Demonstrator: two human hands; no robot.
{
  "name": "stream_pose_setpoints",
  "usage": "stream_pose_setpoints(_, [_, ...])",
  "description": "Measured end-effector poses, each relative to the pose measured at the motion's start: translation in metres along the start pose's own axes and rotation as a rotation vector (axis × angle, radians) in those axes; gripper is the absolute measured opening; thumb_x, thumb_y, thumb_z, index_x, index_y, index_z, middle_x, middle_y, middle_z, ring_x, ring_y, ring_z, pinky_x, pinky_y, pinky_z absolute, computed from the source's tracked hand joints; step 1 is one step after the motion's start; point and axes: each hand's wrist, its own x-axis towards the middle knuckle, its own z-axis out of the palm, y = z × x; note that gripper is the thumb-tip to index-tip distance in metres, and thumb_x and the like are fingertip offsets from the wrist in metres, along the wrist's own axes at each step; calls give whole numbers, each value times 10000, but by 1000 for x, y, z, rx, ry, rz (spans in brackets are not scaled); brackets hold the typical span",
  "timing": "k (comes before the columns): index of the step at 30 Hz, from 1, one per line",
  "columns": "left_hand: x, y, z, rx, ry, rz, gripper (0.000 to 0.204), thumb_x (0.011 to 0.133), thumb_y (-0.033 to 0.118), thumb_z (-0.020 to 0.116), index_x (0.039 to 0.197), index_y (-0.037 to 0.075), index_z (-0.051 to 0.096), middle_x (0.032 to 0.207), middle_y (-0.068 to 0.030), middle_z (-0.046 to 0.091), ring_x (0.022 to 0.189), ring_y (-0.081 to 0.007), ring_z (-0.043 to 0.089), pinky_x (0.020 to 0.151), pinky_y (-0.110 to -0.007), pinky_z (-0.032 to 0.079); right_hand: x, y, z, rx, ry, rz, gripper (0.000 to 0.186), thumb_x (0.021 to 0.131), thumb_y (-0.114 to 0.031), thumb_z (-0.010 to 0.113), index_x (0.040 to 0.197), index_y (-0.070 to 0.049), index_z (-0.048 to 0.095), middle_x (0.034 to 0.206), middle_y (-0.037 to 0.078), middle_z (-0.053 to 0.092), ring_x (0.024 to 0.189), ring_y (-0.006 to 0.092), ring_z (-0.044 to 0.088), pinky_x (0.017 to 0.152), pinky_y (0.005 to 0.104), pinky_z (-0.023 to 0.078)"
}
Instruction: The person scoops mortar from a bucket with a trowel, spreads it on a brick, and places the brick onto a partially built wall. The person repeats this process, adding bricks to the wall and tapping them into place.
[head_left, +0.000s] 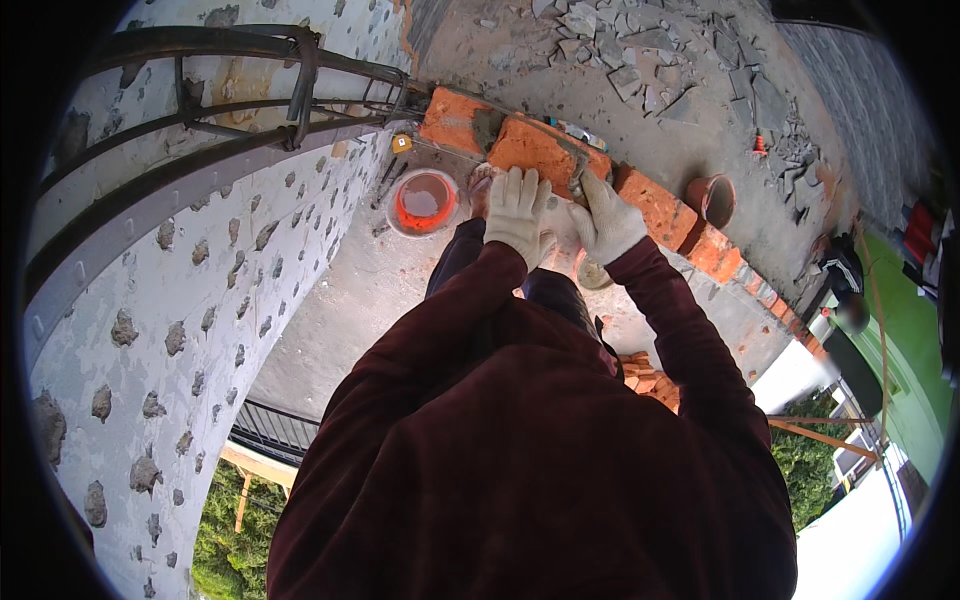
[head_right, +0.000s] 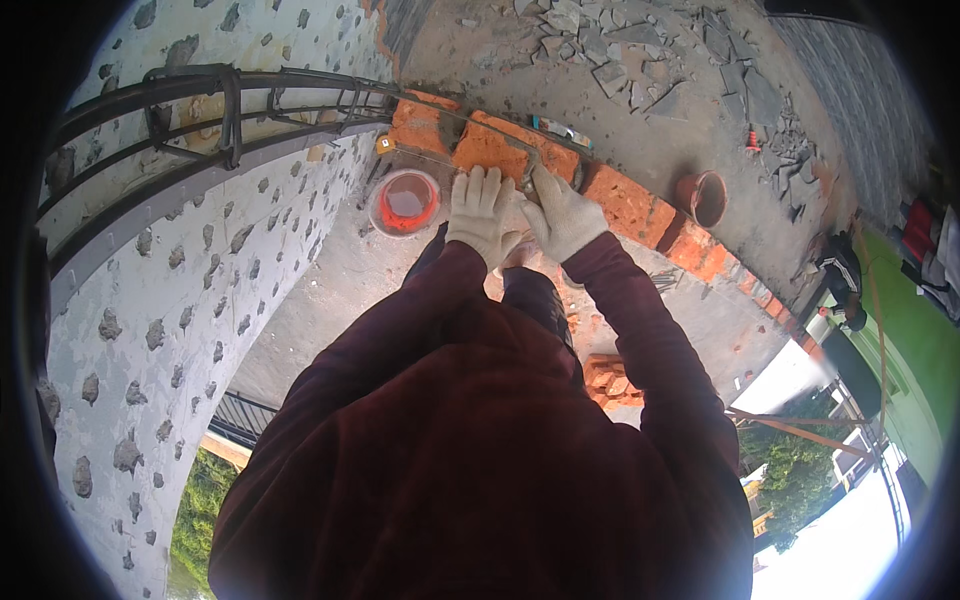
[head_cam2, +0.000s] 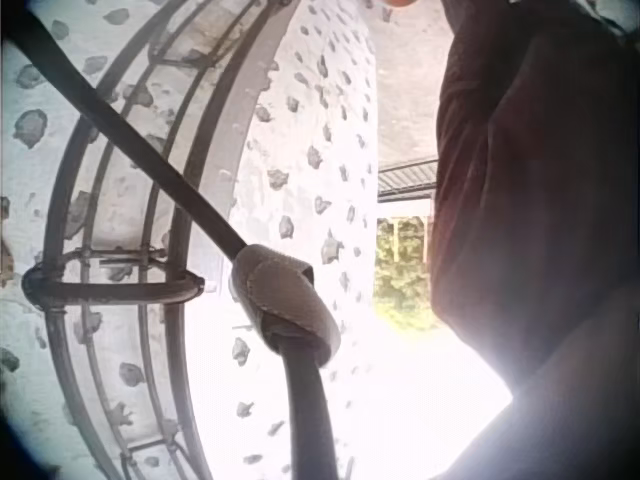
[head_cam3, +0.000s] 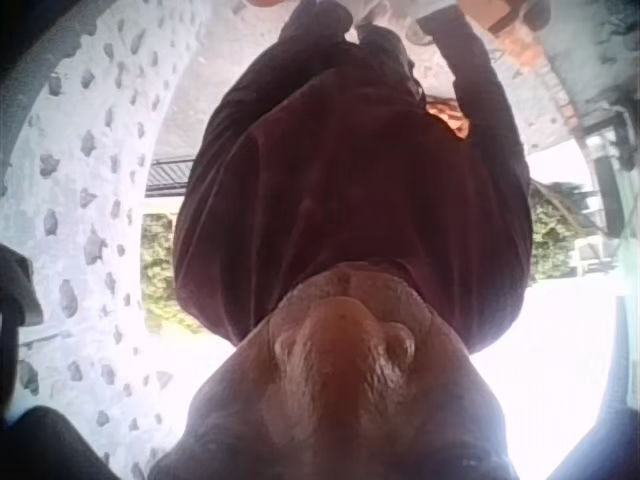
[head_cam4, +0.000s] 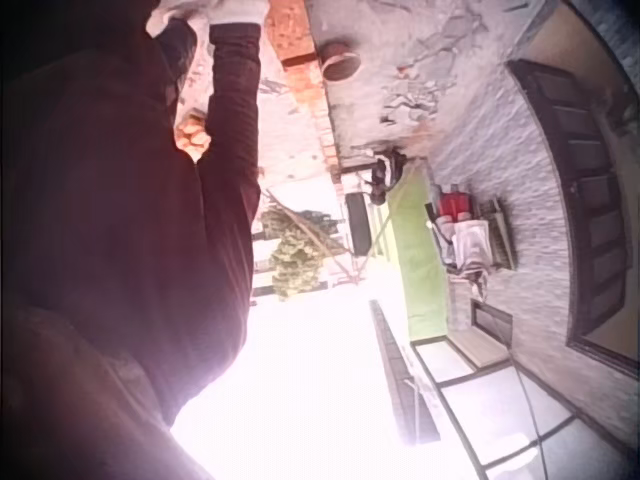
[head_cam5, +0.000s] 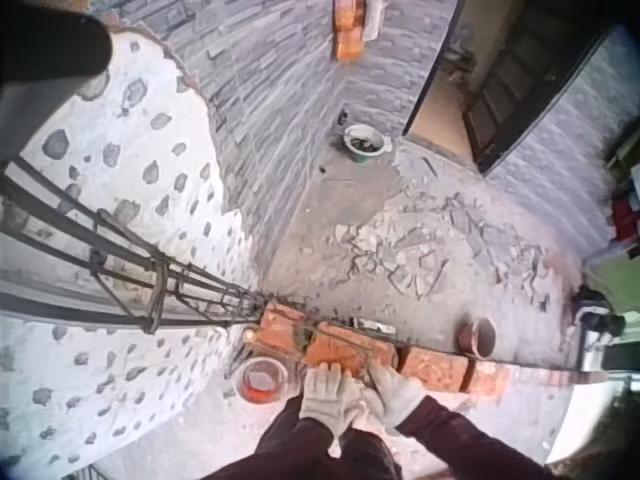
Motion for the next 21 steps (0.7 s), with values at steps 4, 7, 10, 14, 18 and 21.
stream_pose_setpoints(4, [-1,12,3,46,-35,-58,943,790,553,723,1512,36,408,1519,-198,347,1449,-439,254,1221,-586,151,17,27,20,-128,-328,121,554,986,-278,593,1438,-14,410,1086,241,675,965,451,679,785,515,560])
stream_pose_setpoints(7, [2,12,6,81,-21,-77,977,782,583,719,1521,35,389,1511,-194,346,1443,-432,257,1221,-575,159,14,13,11,-63,-242,43,406,1005,-288,554,1317,-42,471,1101,260,676,992,450,677,792,535,549])
stream_pose_setpoints(10, [2,13,10,66,2,-100,998,769,605,723,1519,39,386,1495,-186,351,1428,-421,271,1211,-568,188,26,16,19,-96,-284,72,331,1011,-288,537,1244,-57,488,1076,256,678,981,447,676,780,535,549])
stream_pose_setpoints(14, [1,13,1,25,4,-97,997,748,590,752,1509,55,392,1439,-168,376,1392,-398,305,1182,-549,250,25,10,10,-108,-306,39,310,1023,-302,512,1212,-58,491,1059,246,679,952,446,679,770,530,552])
stream_pose_setpoints(18, [3,19,-7,-28,-7,-114,964,731,541,788,1479,66,408,1396,-148,392,1374,-379,317,1167,-537,277,23,33,31,-188,-305,51,321,1024,-325,508,1203,-58,488,1078,265,677,915,451,690,753,545,553])
stream_pose_setpoints(21, [8,16,-8,-17,-32,-150,940,721,511,800,1463,78,418,1390,-139,405,1358,-372,344,1165,-535,285,22,23,22,-200,-355,110,442,1004,-357,552,1295,-27,508,1142,255,680,949,426,697,781,526,565])
